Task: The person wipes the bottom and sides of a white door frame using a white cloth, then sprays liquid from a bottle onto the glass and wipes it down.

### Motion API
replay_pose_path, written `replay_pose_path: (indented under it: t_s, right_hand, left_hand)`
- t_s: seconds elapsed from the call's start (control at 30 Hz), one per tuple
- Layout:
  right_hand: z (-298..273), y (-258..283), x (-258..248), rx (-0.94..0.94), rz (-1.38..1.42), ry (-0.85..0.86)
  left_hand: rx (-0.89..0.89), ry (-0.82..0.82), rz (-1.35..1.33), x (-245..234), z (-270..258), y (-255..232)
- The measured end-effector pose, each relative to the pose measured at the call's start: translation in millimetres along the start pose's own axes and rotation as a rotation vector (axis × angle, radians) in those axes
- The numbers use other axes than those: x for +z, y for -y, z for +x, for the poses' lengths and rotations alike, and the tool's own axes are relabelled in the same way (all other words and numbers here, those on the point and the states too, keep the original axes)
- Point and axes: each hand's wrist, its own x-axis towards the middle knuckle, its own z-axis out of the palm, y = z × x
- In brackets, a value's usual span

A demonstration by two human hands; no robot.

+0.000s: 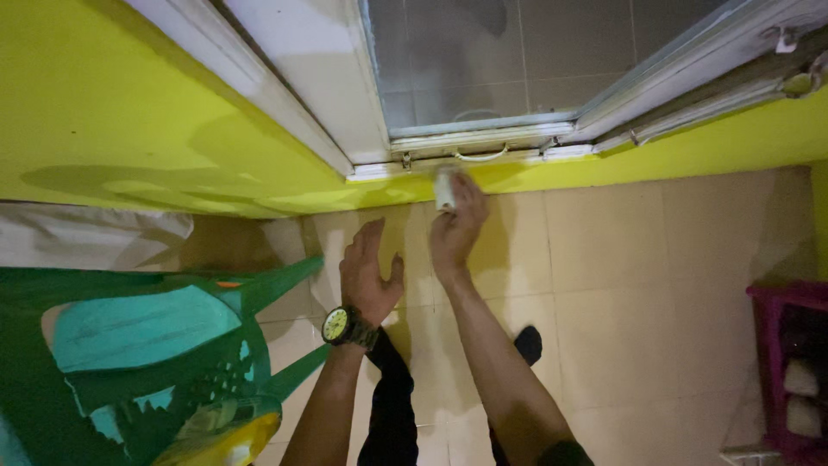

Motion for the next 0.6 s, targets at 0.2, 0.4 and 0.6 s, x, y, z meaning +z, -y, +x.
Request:
replay_pose_path:
  t_s: [0.2, 0.4, 0.6]
  right_hand:
    - [6.3, 0.1, 7.3, 0.099, -0.094, -0.005]
    - [3.0, 8.2, -11.6, 0.047, 0.011, 0.162]
    - [23.2, -24.5, -39.3, 0.126, -0.227, -0.056]
  left_hand:
    - [-0.051, 0.023, -0.021, -3.5, -1.7, 2.4]
    - [-0.015, 0.033, 0.002, 1.3, -2.5, -1.0]
    - [0.016, 0.020, -0.005, 7.6, -3.2, -4.9]
